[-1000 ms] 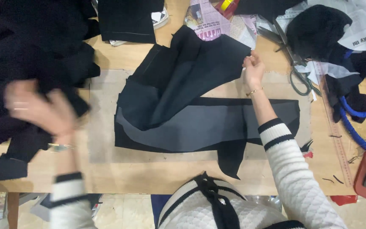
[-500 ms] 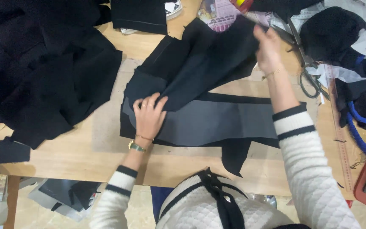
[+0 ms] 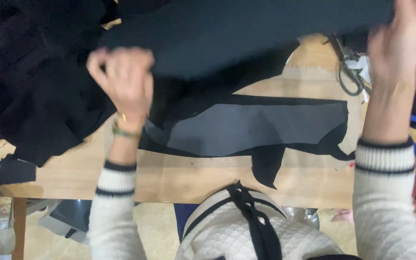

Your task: The person is ironing black fabric pieces and then placing a paper pattern on top to mark or align it for cutting.

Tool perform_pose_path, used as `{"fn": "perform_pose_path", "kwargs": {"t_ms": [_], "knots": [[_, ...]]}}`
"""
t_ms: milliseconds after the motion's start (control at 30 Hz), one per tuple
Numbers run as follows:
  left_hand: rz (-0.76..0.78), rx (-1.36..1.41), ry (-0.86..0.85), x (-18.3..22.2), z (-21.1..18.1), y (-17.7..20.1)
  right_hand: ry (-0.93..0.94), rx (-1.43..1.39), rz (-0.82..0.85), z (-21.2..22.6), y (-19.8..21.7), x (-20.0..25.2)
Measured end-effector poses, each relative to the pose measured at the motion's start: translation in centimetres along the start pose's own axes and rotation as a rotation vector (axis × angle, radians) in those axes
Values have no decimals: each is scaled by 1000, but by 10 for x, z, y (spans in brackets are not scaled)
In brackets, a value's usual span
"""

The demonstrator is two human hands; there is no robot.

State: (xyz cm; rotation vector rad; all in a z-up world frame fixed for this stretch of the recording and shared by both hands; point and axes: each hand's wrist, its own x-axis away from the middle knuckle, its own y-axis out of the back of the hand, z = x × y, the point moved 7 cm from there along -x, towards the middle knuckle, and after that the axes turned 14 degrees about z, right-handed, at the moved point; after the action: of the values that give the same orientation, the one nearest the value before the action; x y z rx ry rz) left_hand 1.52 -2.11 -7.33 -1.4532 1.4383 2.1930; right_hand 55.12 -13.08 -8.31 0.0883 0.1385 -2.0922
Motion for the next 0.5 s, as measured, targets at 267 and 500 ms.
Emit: {"fn": "perform_pose_path", "kwargs": {"t_ms": [267,500], "knots": [[599,429,82,158,-111,-12,-430,166,-217,-193,103,243],[462,408,668,149,11,-58,-394,219,-166,-200,111,262]]}}
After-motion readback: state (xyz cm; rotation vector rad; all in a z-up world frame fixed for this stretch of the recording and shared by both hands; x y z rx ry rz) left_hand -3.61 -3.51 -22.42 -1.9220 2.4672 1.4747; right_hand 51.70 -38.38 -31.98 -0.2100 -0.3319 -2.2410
